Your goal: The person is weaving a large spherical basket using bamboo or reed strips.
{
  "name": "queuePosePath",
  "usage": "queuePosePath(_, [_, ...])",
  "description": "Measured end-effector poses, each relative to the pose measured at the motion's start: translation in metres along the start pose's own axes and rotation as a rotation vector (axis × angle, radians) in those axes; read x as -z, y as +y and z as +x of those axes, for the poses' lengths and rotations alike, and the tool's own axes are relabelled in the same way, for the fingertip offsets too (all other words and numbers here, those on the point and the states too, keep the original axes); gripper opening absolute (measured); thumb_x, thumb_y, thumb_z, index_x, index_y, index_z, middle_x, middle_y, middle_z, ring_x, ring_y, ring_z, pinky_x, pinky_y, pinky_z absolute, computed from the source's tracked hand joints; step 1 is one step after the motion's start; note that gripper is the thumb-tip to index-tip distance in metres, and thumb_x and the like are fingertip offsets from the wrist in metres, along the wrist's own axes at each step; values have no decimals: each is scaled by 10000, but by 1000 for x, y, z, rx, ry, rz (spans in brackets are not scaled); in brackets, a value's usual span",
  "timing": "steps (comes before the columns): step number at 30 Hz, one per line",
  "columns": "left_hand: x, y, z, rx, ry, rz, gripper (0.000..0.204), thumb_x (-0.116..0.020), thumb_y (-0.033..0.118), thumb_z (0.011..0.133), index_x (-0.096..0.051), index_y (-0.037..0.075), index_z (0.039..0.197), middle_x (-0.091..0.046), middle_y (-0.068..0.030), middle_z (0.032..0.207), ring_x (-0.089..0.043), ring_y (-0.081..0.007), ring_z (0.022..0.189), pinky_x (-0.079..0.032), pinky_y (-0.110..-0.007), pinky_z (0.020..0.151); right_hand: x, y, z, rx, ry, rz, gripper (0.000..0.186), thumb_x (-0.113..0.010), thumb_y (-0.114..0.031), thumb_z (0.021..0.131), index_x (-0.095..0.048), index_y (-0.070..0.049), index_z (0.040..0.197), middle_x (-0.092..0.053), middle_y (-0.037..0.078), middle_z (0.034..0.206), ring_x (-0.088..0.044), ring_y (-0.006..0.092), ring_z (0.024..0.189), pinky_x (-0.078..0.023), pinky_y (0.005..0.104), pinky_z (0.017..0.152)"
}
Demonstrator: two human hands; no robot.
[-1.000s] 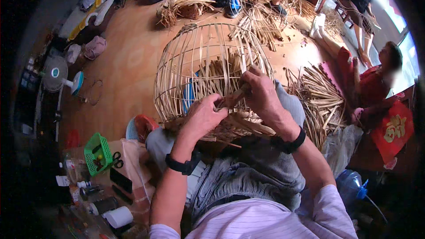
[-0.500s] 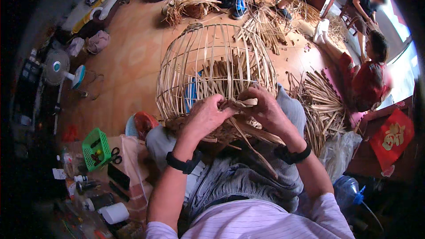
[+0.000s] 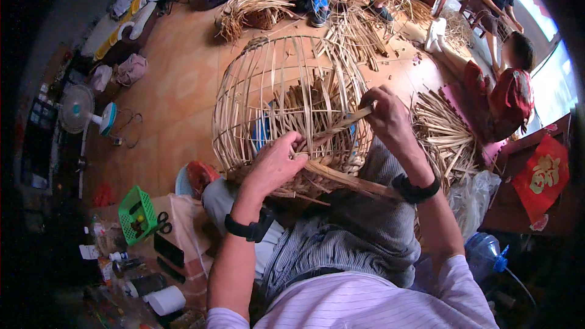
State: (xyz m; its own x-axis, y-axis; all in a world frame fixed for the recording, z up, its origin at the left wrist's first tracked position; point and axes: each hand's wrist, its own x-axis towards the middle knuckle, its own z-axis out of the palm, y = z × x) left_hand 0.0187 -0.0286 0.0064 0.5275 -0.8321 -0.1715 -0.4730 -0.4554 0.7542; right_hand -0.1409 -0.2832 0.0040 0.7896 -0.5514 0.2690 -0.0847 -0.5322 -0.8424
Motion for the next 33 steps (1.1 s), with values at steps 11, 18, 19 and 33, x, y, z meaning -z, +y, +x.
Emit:
queuePosePath(11, [6, -8, 2, 9, -6, -124, 586, -465, 512, 1164, -653, -13, 1343, -737, -121, 1213, -649, -205, 1128, -496, -372, 1026, 17, 47, -16, 66, 102, -109, 143, -671, -82, 1022, -659, -32, 1155, -715, 141, 1124, -732, 303, 882, -567, 401, 697])
queuePosePath(18, [15, 37, -19, 35, 130, 85, 335, -600, 241, 1094, -662, -20, 1294, -713, -213, 1255, -680, -377, 1191, -516, -423, 1049, 54, 29, -24, 148, 154, -532, 495, -753, 23, 898, -590, -86, 1352, -604, 211, 1368, -703, 432, 1020, -592, 504, 818])
queuePosePath(19, [11, 47, -32, -28, 250, 188, 297, -634, 172, 1060, -661, -22, 1284, -701, -222, 1260, -673, -401, 1199, -518, -436, 1052, 50, 3, -34, 132, 177, -566, 507, -752, 23, 899, -591, -86, 1367, -592, 211, 1380, -705, 430, 1014, -596, 505, 823])
queuePosePath(33, [-31, 72, -33, -57, 318, 517, 492, -752, 29, 926, -541, -45, 1364, -699, -268, 1157, -669, -468, 1105, -525, -549, 961, -14, -97, -75, 176, 35, -447, 451, -718, -27, 929, -628, -57, 1370, -655, 168, 1246, -737, 380, 947, -623, 445, 742])
